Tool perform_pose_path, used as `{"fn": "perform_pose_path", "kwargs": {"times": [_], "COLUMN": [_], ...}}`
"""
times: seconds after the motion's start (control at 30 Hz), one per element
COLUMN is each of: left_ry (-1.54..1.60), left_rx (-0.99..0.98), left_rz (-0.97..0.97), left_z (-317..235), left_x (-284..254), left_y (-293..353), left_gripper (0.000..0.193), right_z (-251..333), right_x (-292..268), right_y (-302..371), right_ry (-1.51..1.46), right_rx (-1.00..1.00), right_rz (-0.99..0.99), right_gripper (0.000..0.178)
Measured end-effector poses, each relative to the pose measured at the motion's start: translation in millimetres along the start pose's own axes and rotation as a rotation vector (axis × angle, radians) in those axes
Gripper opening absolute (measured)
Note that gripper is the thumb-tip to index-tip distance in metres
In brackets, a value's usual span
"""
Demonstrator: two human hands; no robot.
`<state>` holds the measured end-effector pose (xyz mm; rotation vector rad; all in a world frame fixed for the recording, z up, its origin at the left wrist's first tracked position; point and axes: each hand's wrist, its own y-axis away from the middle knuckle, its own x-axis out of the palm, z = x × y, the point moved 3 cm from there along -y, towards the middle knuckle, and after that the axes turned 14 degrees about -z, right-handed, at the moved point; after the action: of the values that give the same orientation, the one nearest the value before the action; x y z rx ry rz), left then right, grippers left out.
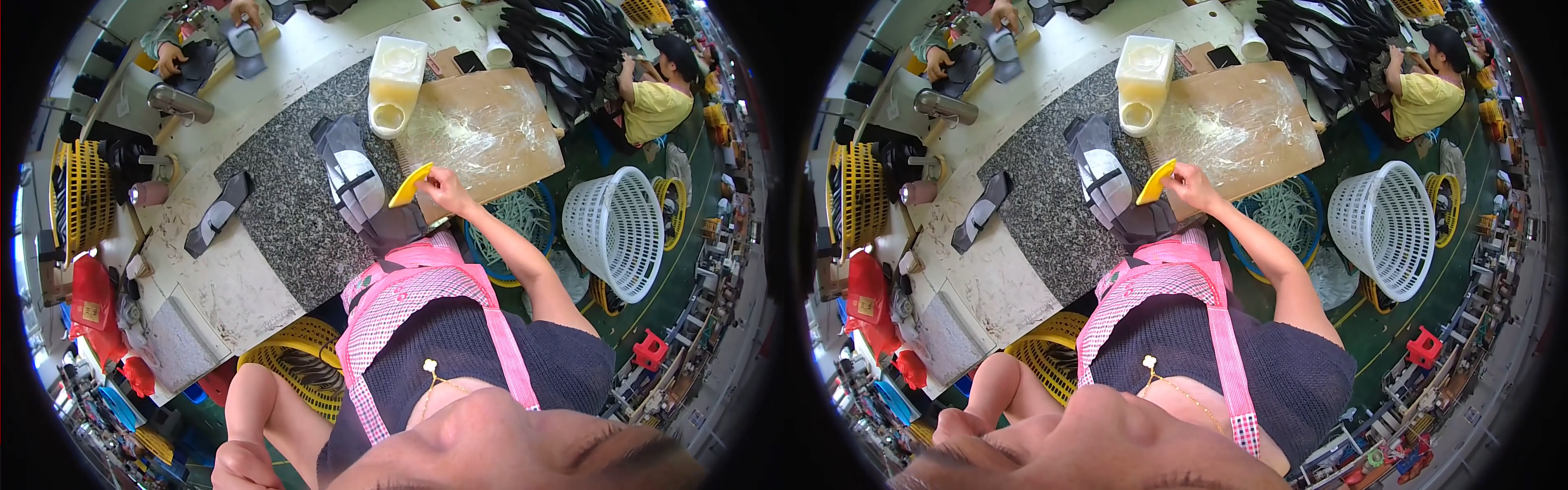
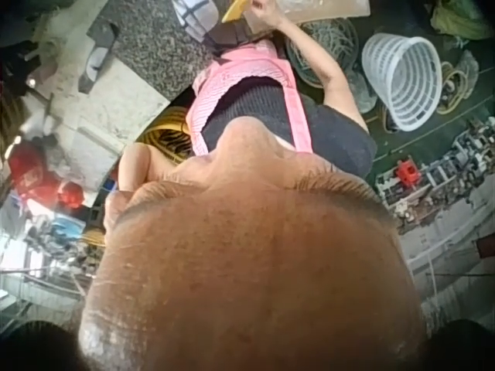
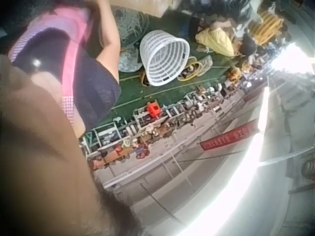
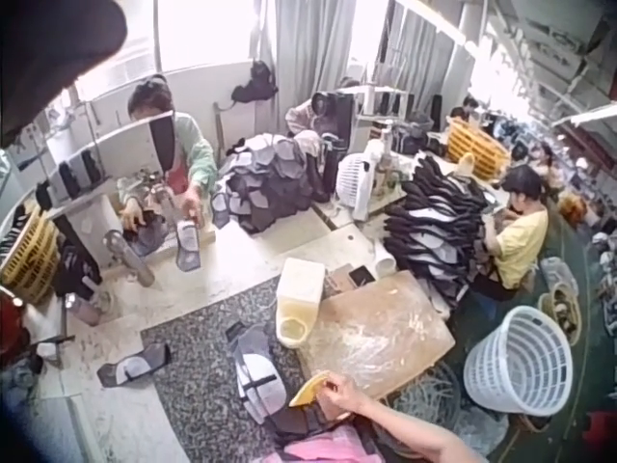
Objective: Applying adhesive to shoe upper parts and stacking them in a manufacturing setting.
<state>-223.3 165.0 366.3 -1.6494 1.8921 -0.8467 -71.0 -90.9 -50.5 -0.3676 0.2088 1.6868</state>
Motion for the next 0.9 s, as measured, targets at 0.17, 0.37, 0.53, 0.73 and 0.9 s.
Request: {"fn": "perform_pose_path", "kwargs": {"times": [0.17, 0.37, 0.53, 0.73, 0.9], "left_ry": [-0.118, -0.105, 0.102, 0.009, -0.246], "left_rx": [0.027, -0.072, -0.005, -0.124, -0.563], "left_rz": [-0.135, -0.12, -0.044, -0.138, -0.527], "left_z": [0.7, 1.8, 14.0, 33.3, 108.5], "left_x": [11.2, 12.7, 11.1, -24.6, -86.9], "left_y": [-5.2, -4.4, -14.7, -1.2, 54.0], "left_gripper": [0.007, 0.014, 0.011, 0.009, 0.016], "right_z": [25.7, 7.8, 28.3, 11.0, 35.3], "right_x": [14.5, -13.1, -13.2, -18.0, -6.3], "right_y": [-15.9, 30.6, 28.8, 51.1, 38.6], "right_ry": [-0.214, 0.018, 0.007, 0.13, -0.017], "right_rx": [-0.102, -0.253, -0.295, -0.302, -0.349], "right_rz": [-0.228, 0.113, -0.018, 0.132, -0.1], "right_gripper": [0.01, 0.012, 0.014, 0.02, 0.017]}}
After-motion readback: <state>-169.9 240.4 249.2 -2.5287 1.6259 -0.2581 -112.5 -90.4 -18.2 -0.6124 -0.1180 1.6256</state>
